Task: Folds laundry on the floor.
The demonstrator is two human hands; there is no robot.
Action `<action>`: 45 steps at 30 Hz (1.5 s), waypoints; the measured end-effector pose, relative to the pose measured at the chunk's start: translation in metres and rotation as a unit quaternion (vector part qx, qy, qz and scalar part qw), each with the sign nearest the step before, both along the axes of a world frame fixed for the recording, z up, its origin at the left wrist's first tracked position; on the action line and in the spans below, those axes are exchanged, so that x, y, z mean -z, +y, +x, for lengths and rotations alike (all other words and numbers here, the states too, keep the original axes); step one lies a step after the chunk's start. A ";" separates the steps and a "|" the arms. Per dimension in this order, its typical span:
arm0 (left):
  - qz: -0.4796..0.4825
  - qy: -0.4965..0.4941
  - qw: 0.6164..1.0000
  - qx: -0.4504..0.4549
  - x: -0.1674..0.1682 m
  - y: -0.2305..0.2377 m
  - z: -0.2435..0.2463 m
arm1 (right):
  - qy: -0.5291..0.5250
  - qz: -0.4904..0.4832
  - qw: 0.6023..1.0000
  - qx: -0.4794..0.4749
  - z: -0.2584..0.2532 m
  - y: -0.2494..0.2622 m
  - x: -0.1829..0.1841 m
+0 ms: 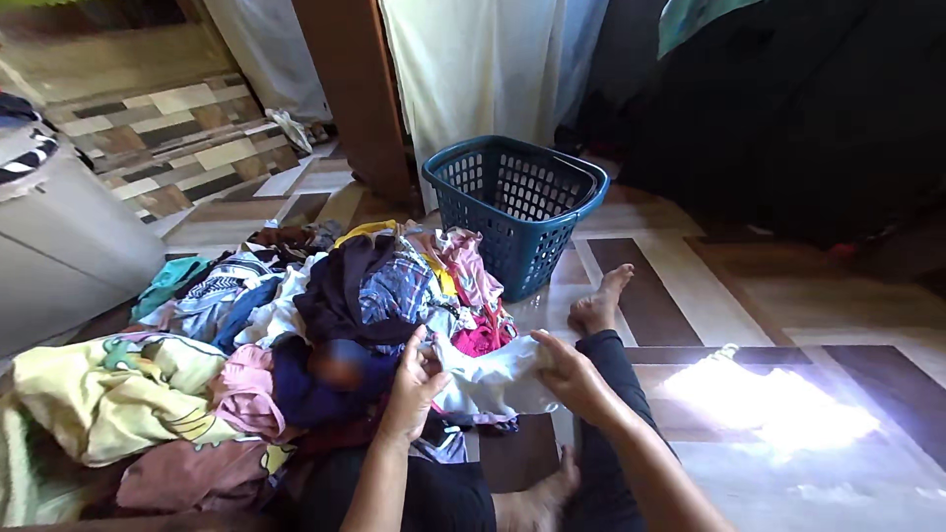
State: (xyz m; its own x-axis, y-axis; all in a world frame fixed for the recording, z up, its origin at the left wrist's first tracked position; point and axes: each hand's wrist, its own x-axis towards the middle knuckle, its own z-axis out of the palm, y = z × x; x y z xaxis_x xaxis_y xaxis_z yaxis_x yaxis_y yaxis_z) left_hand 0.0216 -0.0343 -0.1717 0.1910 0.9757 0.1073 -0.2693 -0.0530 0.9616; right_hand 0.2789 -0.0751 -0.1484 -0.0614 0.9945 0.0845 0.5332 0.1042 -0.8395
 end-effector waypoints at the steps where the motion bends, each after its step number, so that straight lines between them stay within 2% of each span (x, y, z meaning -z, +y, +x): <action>1: 0.036 0.039 0.998 -0.026 -0.003 -0.001 0.000 | -0.050 0.010 0.999 0.006 0.001 -0.001 -0.002; 3: 0.117 0.092 0.987 -0.066 -0.005 -0.002 0.000 | -0.110 0.044 0.993 0.022 0.004 -0.001 0.003; 6: 0.188 0.102 0.976 -0.045 -0.008 -0.003 0.000 | -0.106 0.112 0.986 0.060 0.011 0.000 0.017; 10: 0.139 0.087 0.987 -0.001 -0.003 -0.002 0.000 | 0.019 0.082 0.993 0.080 0.022 -0.003 0.021; 13: 0.082 0.111 0.990 0.008 0.005 0.003 0.010 | 0.041 0.043 0.994 0.088 0.028 -0.001 0.013; 16: 0.027 0.208 0.977 0.021 0.012 0.024 0.031 | -0.054 0.039 0.995 0.076 0.040 0.018 -0.008; 20: 0.034 0.367 0.925 0.092 0.008 0.064 0.068 | -0.174 0.137 0.972 0.078 0.048 0.055 -0.038; 23: 0.075 0.387 0.916 0.081 -0.004 0.086 0.082 | -0.237 0.258 0.931 0.101 0.051 0.079 -0.042; 25: 0.130 0.378 0.915 0.043 -0.004 0.097 0.078 | -0.267 0.285 0.914 0.110 0.051 0.084 -0.033; 27: 0.203 0.400 0.894 -0.020 0.000 0.106 0.065 | -0.286 0.242 0.921 0.109 0.048 0.081 -0.007; 29: 0.224 0.483 0.843 -0.076 0.003 0.112 0.045 | -0.302 0.111 0.943 0.089 0.042 0.071 0.033; 31: 0.171 0.597 0.779 -0.086 0.000 0.115 0.022 | -0.288 -0.060 0.954 0.059 0.030 0.063 0.073; 33: 0.110 0.680 0.721 -0.078 0.000 0.122 -0.005 | -0.265 -0.155 0.950 0.047 0.012 0.060 0.100; 35: 0.094 0.709 0.693 -0.090 0.010 0.127 -0.034 | -0.249 -0.182 0.950 0.044 -0.010 0.064 0.109; 41: 0.114 0.707 0.674 -0.183 0.043 0.121 -0.122 | -0.198 -0.155 0.967 0.029 -0.057 0.121 0.079; 45: -0.019 0.700 0.674 -0.236 0.029 0.122 -0.190 | -0.139 -0.099 0.984 0.047 -0.076 0.172 0.071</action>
State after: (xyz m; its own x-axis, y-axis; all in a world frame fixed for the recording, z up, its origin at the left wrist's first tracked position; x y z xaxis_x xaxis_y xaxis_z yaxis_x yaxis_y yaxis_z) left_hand -0.1680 0.0879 -0.2002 -0.2524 0.9605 0.1174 0.9416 0.2159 0.2585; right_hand 0.2027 0.0967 -0.2198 0.0374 0.9921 -0.1196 0.7445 -0.1075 -0.6589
